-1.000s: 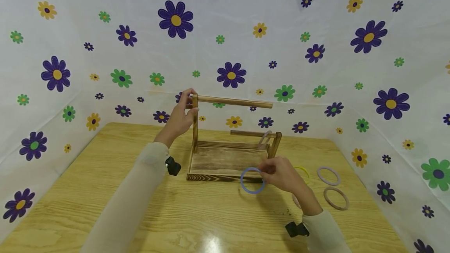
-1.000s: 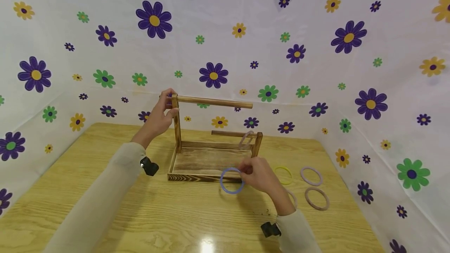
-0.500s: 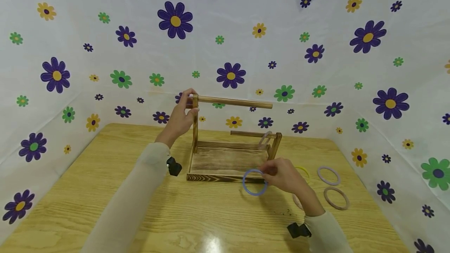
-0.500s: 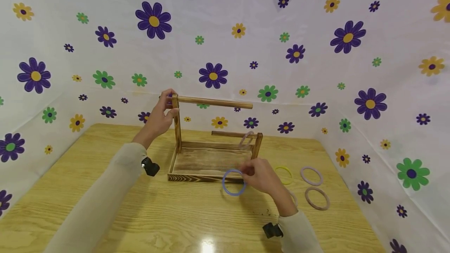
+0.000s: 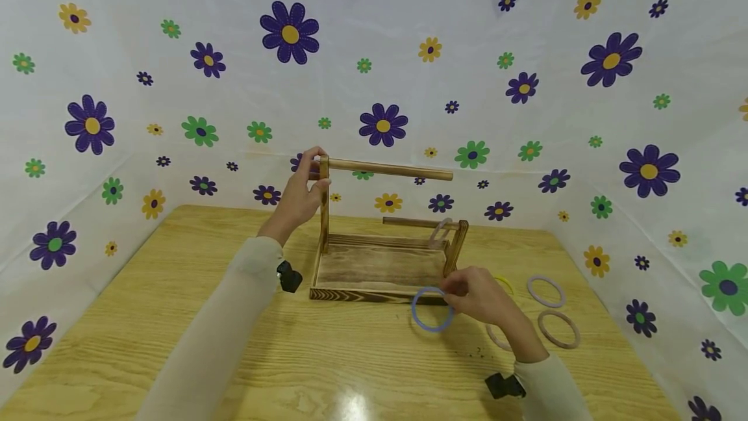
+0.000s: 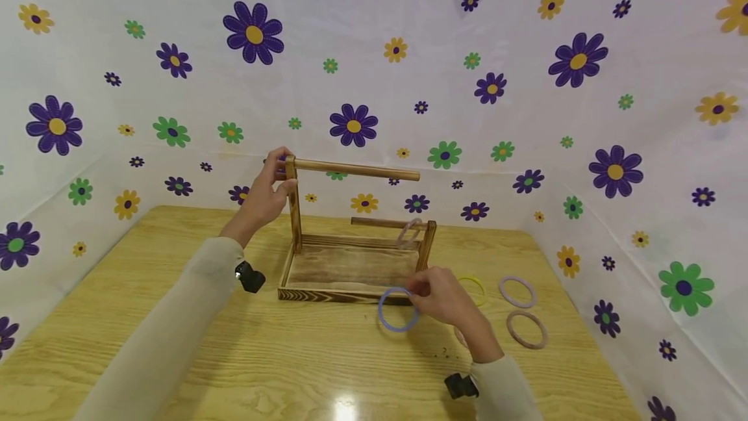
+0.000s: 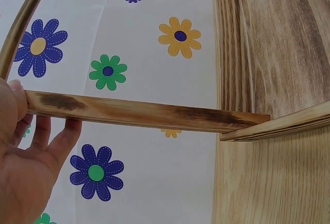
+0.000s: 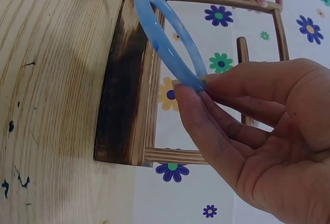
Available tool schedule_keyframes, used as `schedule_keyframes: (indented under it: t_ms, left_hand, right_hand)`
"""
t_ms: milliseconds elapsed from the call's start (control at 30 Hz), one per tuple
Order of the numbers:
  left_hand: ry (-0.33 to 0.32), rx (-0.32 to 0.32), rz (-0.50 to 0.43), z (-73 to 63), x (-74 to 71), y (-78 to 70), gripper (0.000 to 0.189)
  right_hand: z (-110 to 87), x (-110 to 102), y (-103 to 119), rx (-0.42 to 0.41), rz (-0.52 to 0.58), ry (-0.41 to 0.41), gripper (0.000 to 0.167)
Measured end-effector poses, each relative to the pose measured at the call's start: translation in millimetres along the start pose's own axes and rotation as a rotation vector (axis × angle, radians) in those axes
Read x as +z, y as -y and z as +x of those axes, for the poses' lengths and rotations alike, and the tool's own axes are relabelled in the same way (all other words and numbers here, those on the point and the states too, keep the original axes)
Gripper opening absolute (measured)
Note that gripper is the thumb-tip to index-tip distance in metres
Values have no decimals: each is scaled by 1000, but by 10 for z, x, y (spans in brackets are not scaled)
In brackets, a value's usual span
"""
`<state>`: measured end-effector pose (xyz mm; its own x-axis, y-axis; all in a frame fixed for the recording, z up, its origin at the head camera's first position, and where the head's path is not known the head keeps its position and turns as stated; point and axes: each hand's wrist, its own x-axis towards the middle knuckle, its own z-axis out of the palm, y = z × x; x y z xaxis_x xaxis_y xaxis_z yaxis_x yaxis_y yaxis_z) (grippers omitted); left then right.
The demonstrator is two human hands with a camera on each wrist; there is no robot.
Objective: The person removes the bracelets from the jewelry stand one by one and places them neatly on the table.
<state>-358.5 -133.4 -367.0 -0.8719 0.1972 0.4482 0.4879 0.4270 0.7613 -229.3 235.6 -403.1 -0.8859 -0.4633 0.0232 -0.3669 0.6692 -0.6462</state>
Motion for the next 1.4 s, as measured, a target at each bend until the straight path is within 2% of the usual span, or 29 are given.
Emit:
schedule_keyframes:
  t_ms: [267, 667, 900, 1400]
  left_hand:
    - [6, -2, -11, -6, -4, 3, 46]
    - [12, -16, -19, -16, 7, -3, 44]
    - [11, -18, -15, -18, 8, -7, 44]
    - [11, -17, -22, -14, 3, -2, 45]
  right_hand:
    - [-28, -20, -69, -22, 10, 37, 15]
    - [-59, -28, -148, 14, 41, 88, 14]
    - [-63, -39, -174, -8, 9, 108, 12]
    - [-68, -53, -210, 4, 32, 146, 11]
